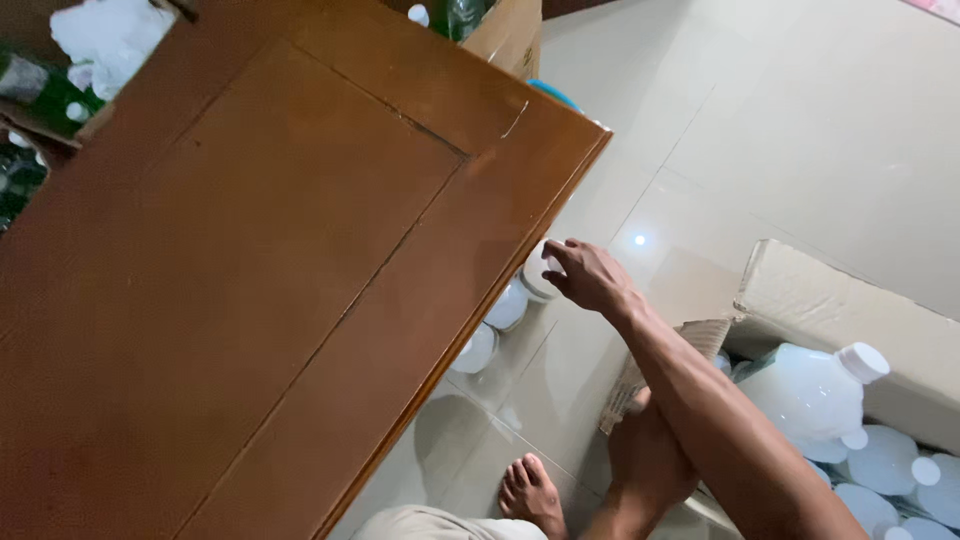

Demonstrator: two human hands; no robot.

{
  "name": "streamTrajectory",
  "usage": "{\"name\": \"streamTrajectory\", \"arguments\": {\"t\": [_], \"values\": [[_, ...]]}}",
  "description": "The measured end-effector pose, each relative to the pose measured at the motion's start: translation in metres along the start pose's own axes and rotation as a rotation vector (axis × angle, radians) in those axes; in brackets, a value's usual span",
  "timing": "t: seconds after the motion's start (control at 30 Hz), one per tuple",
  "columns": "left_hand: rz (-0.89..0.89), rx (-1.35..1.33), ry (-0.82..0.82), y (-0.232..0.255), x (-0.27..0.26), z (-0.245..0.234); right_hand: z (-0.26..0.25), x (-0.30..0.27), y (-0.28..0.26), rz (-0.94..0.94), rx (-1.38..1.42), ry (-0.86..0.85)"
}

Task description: The person places several white plastic bottles from the floor into a cardboard box.

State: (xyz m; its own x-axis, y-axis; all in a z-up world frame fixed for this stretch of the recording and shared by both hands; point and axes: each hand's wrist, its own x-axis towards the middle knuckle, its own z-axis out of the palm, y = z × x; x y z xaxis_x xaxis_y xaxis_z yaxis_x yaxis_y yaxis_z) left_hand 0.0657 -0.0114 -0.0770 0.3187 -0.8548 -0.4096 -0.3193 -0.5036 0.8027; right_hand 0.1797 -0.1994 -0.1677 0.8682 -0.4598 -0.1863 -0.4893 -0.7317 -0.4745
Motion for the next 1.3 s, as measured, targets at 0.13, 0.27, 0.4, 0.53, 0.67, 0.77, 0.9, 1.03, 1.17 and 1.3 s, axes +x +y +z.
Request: {"name": "streamTrajectory", "arguments": {"t": [0.13,0.27,0.4,0.53,0.67,0.77,0.9,1.03,1.17,1.3], "values": [[-0.097,-0.017,-0.061,0.015,-0.003,-0.015,-0.021,-0.017,-0.007,0.005,-0.029,0.006],[-0.105,-0.059,0.062,0.017,-0.001,-0.009,-0.058,-0.054,-0.025,0.049,0.042,0.118],[-0.061,-0.059,0.141,0.015,-0.003,-0.006,-0.096,-0.096,-0.044,0.146,0.094,0.263],[-0.086,0.004,0.145,0.004,0.004,0.003,-0.128,-0.14,-0.061,0.165,0.152,0.416],[-0.051,-0.008,0.072,0.013,-0.006,-0.01,-0.164,-0.196,-0.073,0.123,0.198,0.717],[-0.096,0.045,0.064,0.012,-0.002,-0.006,-0.201,-0.251,-0.084,0.105,0.186,0.813],[-0.11,0.082,0.11,-0.009,0.011,0.008,-0.235,-0.318,-0.077,0.096,0.118,0.86],[0.019,0.17,0.198,-0.009,0.008,0.014,-0.253,-0.383,-0.073,0.138,0.091,0.843],[0.11,0.303,0.275,0.016,-0.017,0.008,-0.254,-0.426,-0.047,0.154,-0.013,0.81],[0.152,0.405,0.283,0.024,-0.02,0.011,-0.239,-0.448,-0.016,0.138,-0.027,0.796]]}}
